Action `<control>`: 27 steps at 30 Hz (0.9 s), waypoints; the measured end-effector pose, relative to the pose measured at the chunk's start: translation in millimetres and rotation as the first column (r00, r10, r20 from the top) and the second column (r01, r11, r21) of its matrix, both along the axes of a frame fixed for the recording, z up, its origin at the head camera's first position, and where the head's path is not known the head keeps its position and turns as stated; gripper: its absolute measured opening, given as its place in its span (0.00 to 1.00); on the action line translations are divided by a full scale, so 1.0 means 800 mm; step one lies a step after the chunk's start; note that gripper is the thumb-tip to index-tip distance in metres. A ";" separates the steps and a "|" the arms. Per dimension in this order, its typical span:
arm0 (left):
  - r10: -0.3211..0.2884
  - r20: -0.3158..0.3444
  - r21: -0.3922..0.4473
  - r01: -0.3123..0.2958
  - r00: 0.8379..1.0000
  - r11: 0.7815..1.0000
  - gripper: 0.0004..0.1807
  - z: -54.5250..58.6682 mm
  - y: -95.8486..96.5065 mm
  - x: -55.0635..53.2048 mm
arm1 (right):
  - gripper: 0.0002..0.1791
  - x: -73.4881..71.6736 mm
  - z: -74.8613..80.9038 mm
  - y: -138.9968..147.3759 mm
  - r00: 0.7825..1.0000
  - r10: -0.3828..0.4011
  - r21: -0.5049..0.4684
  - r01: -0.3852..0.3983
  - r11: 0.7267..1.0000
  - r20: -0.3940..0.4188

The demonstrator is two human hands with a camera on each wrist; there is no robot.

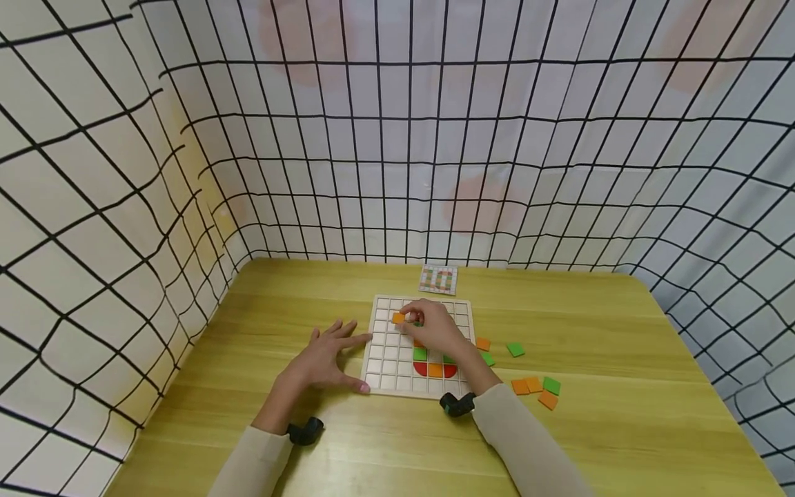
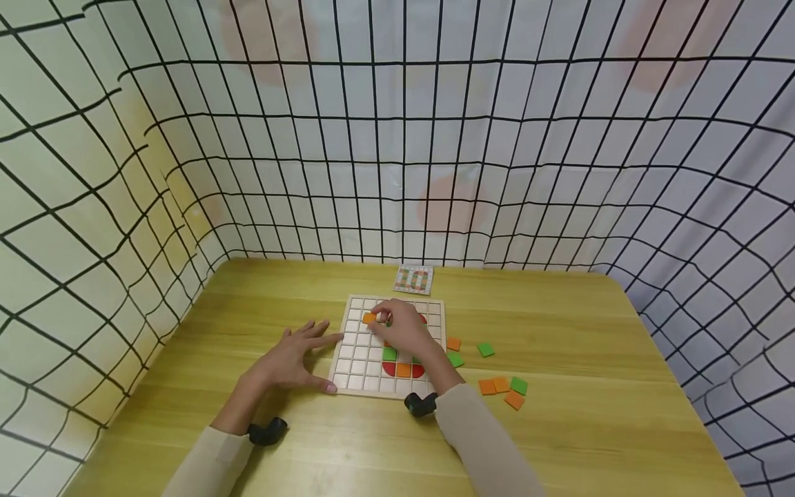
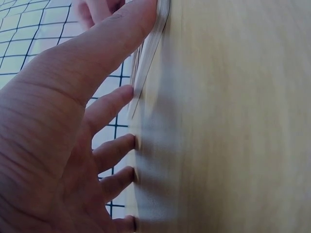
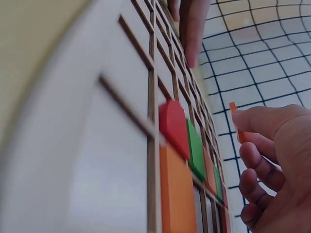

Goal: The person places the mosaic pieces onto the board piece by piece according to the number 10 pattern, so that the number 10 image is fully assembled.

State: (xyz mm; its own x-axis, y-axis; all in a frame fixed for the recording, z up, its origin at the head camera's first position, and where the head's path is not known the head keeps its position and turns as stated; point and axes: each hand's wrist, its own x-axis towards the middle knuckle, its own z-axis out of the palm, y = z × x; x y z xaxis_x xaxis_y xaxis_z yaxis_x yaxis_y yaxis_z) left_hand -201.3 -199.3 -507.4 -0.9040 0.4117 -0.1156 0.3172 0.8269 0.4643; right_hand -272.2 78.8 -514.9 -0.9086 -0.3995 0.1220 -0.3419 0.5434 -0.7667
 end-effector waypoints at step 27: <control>-0.001 -0.006 0.009 0.001 1.000 1.000 0.56 0.003 -0.001 -0.002 | 0.13 -0.029 -0.012 -0.059 0.992 -0.123 0.148 0.118 0.982 0.022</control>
State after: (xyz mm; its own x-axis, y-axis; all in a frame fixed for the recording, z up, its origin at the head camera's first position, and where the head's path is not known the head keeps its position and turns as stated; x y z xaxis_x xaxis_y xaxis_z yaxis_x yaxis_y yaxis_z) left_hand -202.5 -199.8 -505.3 -0.9040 0.4141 -0.1065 0.3211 0.8221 0.4702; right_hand -295.8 31.7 -524.4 -0.9537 -0.2980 0.0413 -0.2440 0.6860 -0.6855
